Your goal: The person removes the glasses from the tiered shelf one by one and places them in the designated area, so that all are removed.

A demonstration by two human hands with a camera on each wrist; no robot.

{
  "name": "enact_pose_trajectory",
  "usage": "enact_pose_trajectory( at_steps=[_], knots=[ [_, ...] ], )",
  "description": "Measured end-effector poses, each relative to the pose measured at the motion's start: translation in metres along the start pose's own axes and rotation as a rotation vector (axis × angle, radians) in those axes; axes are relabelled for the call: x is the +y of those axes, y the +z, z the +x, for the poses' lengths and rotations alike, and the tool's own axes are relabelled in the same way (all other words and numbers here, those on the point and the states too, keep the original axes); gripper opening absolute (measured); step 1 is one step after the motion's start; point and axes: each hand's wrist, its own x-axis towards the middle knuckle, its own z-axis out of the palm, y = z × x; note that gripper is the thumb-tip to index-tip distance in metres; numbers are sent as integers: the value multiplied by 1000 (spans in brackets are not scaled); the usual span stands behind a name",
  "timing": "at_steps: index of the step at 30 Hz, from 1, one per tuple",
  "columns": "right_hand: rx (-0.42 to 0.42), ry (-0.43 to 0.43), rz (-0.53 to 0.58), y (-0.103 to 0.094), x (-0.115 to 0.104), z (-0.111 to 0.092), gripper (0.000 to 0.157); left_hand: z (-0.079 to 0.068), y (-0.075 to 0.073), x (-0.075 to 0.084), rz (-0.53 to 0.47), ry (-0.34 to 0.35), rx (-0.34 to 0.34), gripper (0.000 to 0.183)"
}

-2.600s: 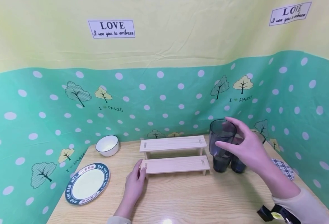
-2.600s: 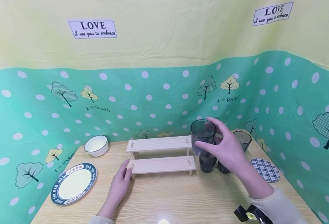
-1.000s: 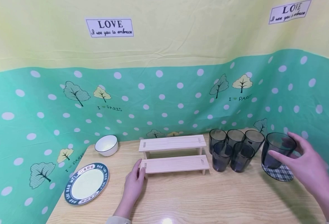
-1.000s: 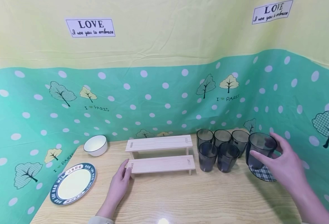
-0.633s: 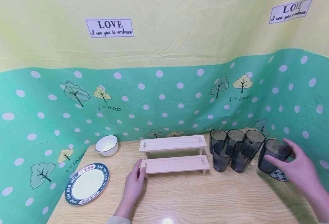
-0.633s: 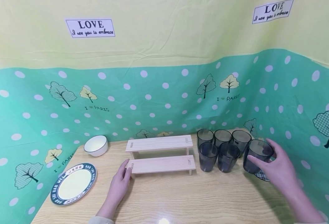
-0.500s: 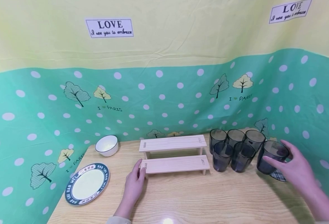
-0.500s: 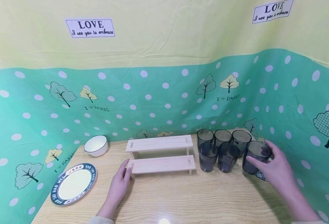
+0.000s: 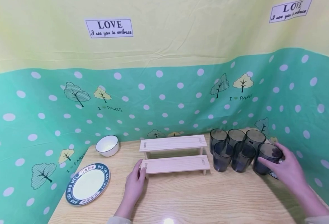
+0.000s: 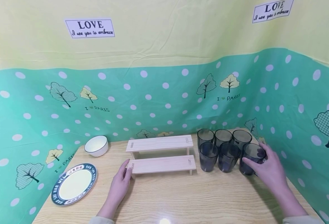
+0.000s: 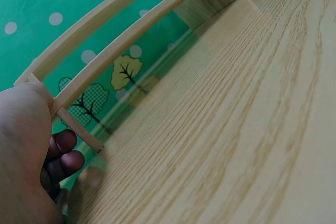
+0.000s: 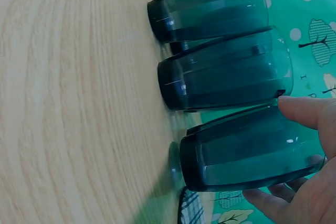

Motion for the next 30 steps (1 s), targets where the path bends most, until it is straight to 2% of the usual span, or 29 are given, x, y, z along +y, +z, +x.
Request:
enact_pose_trajectory(
  at_steps=[7,15,30],
  knots=[
    [20,-8,6,7,6,2,110,0,0,0,1,9,2,51],
    [-10,29,3,9,9,4,114,1,1,-1,2,8,11,50],
    [-13,-36,-39,13,8,3,112,0,0,-1,-11,-1,-4,52]
  ],
)
